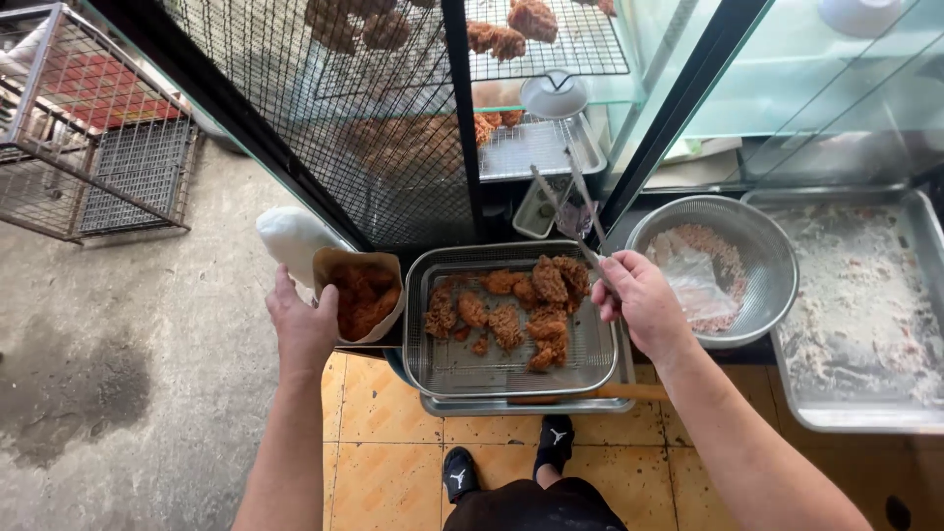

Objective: The person uses tongs to transfer pieces of fried chicken from a metal tray into a brown paper bag.

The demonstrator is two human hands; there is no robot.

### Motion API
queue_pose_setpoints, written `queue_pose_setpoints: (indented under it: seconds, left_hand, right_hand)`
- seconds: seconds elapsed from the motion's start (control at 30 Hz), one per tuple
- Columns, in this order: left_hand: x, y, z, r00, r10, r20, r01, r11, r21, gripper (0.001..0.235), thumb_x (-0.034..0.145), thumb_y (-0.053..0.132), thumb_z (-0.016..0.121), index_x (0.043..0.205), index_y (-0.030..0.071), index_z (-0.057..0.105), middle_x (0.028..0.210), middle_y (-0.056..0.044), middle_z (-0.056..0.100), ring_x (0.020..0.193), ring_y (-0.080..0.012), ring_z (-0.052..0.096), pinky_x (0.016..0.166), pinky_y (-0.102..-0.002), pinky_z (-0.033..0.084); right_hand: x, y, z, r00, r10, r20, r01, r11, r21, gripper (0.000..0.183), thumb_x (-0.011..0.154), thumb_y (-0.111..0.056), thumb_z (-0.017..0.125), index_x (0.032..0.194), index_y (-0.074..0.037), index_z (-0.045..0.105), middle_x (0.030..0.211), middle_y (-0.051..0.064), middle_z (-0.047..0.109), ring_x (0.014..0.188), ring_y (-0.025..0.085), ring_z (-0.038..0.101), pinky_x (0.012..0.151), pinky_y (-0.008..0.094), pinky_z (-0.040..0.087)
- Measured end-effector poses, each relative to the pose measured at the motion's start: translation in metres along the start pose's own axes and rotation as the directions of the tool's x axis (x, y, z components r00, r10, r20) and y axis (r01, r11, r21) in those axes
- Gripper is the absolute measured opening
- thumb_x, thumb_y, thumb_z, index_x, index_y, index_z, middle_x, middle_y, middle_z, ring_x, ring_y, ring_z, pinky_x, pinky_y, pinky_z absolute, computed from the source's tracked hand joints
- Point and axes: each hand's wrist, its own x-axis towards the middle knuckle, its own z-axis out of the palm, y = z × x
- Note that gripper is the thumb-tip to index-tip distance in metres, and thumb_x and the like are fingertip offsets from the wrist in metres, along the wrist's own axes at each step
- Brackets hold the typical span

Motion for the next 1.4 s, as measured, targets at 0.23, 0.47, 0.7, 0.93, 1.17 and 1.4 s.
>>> queue_pose_setpoints:
  seconds: [0.23, 0.47, 0.7, 0.93, 1.17, 1.4]
  left_hand:
    - [-0.013, 0.007, 0.010, 0.993, -0.119, -0.029, 0.119, 0.993, 0.023, 0.087, 0.091, 0.032, 0.069, 0.161, 0.006, 0.025, 0.152, -0.024, 0.036, 0.141, -0.0368, 0.043, 0.114, -0.046, 0.040]
    - [-0.016, -0.002, 0.015, 0.985, -0.161, -0.063, 0.165, 0.984, 0.063, 0.087, 0.092, 0.032, 0.069, 0.162, 0.007, 0.025, 0.153, -0.022, 0.037, 0.138, -0.0367, 0.045, 0.113, -0.046, 0.041]
    - [-0.018, -0.009, 0.015, 0.989, -0.126, -0.083, 0.133, 0.988, 0.079, 0.086, 0.091, 0.032, 0.071, 0.162, 0.009, 0.027, 0.151, -0.020, 0.041, 0.136, -0.0363, 0.046, 0.112, -0.047, 0.041]
    - [-0.014, -0.014, 0.013, 0.990, -0.094, -0.102, 0.103, 0.991, 0.087, 0.088, 0.089, 0.031, 0.072, 0.161, 0.007, 0.028, 0.148, -0.022, 0.043, 0.134, -0.0376, 0.049, 0.111, -0.047, 0.043]
    - [-0.016, 0.034, 0.002, 0.974, -0.226, -0.029, 0.227, 0.972, 0.068, 0.084, 0.091, 0.029, 0.067, 0.160, 0.010, 0.024, 0.150, -0.017, 0.040, 0.135, -0.0348, 0.047, 0.107, -0.048, 0.044]
    - [-0.015, 0.019, 0.006, 0.992, -0.120, -0.029, 0.121, 0.992, 0.033, 0.085, 0.092, 0.030, 0.069, 0.161, 0.007, 0.025, 0.148, -0.019, 0.044, 0.134, -0.0368, 0.048, 0.110, -0.047, 0.042]
  right_hand:
    - [0.043, 0.013, -0.007, 0.977, 0.215, 0.004, -0.215, 0.976, -0.033, 0.022, 0.107, -0.026, 0.050, 0.101, -0.005, 0.058, 0.074, 0.004, 0.062, 0.054, 0.011, 0.055, 0.051, 0.025, 0.046]
    - [0.112, 0.016, 0.017, 0.986, 0.164, 0.035, -0.160, 0.982, -0.097, 0.026, 0.106, -0.029, 0.052, 0.104, -0.004, 0.059, 0.073, 0.004, 0.062, 0.053, 0.011, 0.053, 0.049, 0.027, 0.044]
    - [0.167, -0.010, 0.051, 0.994, 0.107, -0.006, -0.096, 0.874, -0.476, 0.029, 0.100, -0.029, 0.058, 0.098, -0.001, 0.064, 0.079, 0.011, 0.071, 0.061, 0.019, 0.065, 0.057, 0.033, 0.052]
    - [0.204, -0.021, 0.063, 0.947, -0.305, 0.100, 0.215, 0.371, -0.903, 0.029, 0.091, -0.026, 0.069, 0.099, 0.001, 0.070, 0.094, 0.026, 0.072, 0.093, 0.045, 0.069, 0.085, 0.053, 0.054]
    - [0.216, -0.043, 0.077, 0.966, -0.248, 0.076, 0.150, 0.296, -0.943, 0.028, 0.091, -0.022, 0.068, 0.107, 0.001, 0.067, 0.102, 0.026, 0.072, 0.100, 0.045, 0.068, 0.088, 0.054, 0.054]
    - [0.217, -0.047, 0.060, 0.973, -0.229, -0.024, 0.060, 0.354, -0.933, 0.033, 0.094, -0.027, 0.069, 0.104, 0.004, 0.068, 0.095, 0.026, 0.072, 0.094, 0.041, 0.071, 0.087, 0.050, 0.054]
